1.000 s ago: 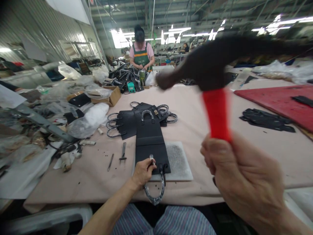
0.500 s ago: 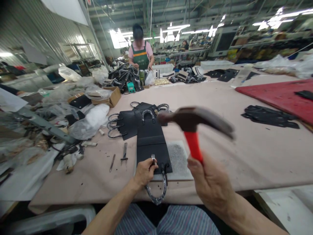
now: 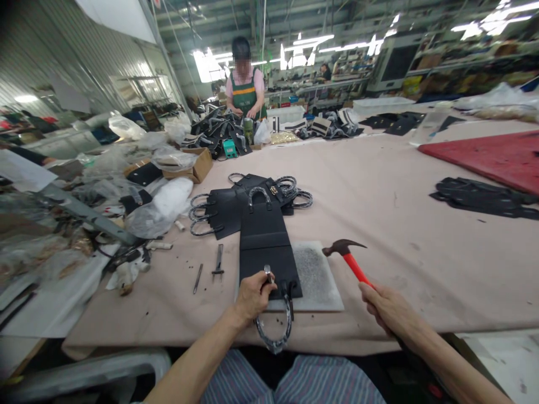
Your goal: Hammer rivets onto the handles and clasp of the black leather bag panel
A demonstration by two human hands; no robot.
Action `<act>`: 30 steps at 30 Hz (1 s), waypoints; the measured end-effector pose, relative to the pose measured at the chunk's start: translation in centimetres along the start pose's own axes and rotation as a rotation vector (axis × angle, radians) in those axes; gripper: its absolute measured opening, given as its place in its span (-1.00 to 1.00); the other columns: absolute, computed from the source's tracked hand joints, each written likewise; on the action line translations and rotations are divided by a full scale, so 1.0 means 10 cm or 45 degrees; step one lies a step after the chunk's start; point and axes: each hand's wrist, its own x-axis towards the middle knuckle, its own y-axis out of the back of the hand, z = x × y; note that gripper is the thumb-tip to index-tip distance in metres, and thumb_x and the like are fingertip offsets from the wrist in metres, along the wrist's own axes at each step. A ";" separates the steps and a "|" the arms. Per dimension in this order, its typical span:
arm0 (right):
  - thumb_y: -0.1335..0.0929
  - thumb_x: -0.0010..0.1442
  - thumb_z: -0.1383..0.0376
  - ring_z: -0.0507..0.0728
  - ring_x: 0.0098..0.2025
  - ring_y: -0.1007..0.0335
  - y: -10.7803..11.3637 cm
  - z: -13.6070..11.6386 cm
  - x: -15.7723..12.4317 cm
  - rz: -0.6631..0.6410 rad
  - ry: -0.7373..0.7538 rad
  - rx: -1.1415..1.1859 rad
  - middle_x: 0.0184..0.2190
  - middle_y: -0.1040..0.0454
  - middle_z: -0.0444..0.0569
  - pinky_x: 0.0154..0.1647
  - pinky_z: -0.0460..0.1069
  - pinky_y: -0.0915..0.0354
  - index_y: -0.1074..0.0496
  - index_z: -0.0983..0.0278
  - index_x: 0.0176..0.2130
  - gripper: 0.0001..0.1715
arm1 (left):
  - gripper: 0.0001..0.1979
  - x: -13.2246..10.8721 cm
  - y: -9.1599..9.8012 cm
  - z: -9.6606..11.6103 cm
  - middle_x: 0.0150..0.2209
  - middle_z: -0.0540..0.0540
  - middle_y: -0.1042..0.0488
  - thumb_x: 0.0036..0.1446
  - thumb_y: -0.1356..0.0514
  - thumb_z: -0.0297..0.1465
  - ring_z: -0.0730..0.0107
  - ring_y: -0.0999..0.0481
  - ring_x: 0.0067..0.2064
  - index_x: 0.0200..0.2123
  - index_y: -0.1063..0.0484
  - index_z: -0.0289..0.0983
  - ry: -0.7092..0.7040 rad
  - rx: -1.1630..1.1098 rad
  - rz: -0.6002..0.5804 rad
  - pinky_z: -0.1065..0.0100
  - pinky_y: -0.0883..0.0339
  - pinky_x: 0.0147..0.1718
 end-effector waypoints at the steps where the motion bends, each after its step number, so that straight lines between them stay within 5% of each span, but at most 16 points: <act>1: -0.13 0.33 -0.10 0.09 -0.64 -0.15 -0.01 0.11 0.08 0.101 0.027 -0.111 -0.59 -0.23 -0.11 -0.61 0.00 -0.08 -0.21 0.18 -0.42 -0.50 | -0.87 0.00 0.00 0.00 -0.22 -0.05 -0.64 0.21 -0.25 -0.50 0.30 -0.64 -0.20 -0.18 -0.52 -0.20 -0.001 -0.001 0.005 0.37 -0.44 -0.15; 3: -0.18 0.33 0.02 0.17 -0.56 -0.28 -0.05 0.21 0.16 0.377 0.245 -0.433 -0.52 -0.33 0.02 -0.54 0.06 -0.16 -0.29 0.21 -0.42 -0.58 | -0.87 0.00 -0.01 0.00 -0.23 -0.05 -0.64 0.21 -0.24 -0.51 0.30 -0.63 -0.20 -0.18 -0.51 -0.20 0.004 0.010 0.008 0.37 -0.44 -0.15; 6: -0.23 0.36 0.16 0.34 -0.26 -0.47 -0.23 0.02 0.14 0.713 0.729 -0.672 -0.20 -0.50 0.26 -0.30 0.18 -0.31 -0.46 0.26 -0.20 -0.70 | -0.87 0.01 -0.01 0.00 -0.25 -0.06 -0.63 0.21 -0.23 -0.51 0.30 -0.63 -0.21 -0.20 -0.51 -0.21 0.004 0.036 0.010 0.36 -0.44 -0.16; 9: -0.25 0.38 0.22 0.37 0.09 -0.41 -0.58 -0.38 0.05 0.605 1.081 -0.498 0.08 -0.46 0.21 0.07 0.26 -0.34 -0.42 0.25 0.09 -0.65 | -0.86 0.01 0.00 0.00 -0.26 -0.05 -0.62 0.21 -0.23 -0.52 0.29 -0.63 -0.23 -0.19 -0.50 -0.20 -0.005 0.045 0.021 0.36 -0.45 -0.18; 11: -0.27 0.37 0.26 0.33 0.15 -0.35 -0.85 -0.60 0.01 0.445 1.188 -0.442 0.14 -0.43 0.16 0.15 0.26 -0.31 -0.40 0.24 0.14 -0.62 | -0.85 0.02 0.02 0.01 -0.25 -0.05 -0.62 0.21 -0.22 -0.52 0.29 -0.63 -0.21 -0.17 -0.50 -0.20 -0.012 0.056 0.013 0.36 -0.46 -0.16; 15: -0.27 0.39 0.27 0.33 0.18 -0.30 -1.26 -0.69 0.02 0.349 1.207 -0.472 0.16 -0.42 0.12 0.24 0.33 -0.18 -0.41 0.24 0.15 -0.62 | -0.86 0.09 0.07 0.12 -0.23 -0.08 -0.62 0.25 -0.20 -0.52 0.27 -0.63 -0.20 -0.15 -0.49 -0.21 -0.066 0.193 -0.108 0.35 -0.46 -0.16; 20: -0.25 0.40 0.26 0.33 0.18 -0.27 -1.33 -0.61 0.07 0.354 1.161 -0.447 0.18 -0.39 0.12 0.28 0.32 -0.11 -0.38 0.23 0.17 -0.61 | -0.89 0.17 0.07 0.25 -0.25 -0.13 -0.62 0.23 -0.19 -0.53 0.22 -0.61 -0.23 -0.23 -0.49 -0.24 -0.132 0.339 -0.285 0.29 -0.46 -0.20; 27: -0.26 0.40 0.24 0.32 0.20 -0.26 -1.31 -0.63 0.05 0.331 1.128 -0.449 0.19 -0.39 0.11 0.32 0.31 -0.05 -0.42 0.26 0.17 -0.60 | -0.81 0.21 0.10 0.11 -0.32 -0.08 -0.62 0.30 -0.17 -0.26 0.28 -0.65 -0.25 -0.26 -0.46 -0.26 0.403 -0.582 0.172 0.30 -0.54 -0.20; 30: -0.26 0.41 0.24 0.32 0.18 -0.28 -1.32 -0.62 0.05 0.349 1.125 -0.458 0.19 -0.39 0.10 0.32 0.31 -0.05 -0.43 0.25 0.17 -0.59 | -0.70 0.30 0.26 0.02 -0.30 -0.10 -0.64 0.25 -0.24 -0.13 0.25 -0.67 -0.21 -0.24 -0.47 -0.27 0.468 -0.728 0.322 0.27 -0.56 -0.16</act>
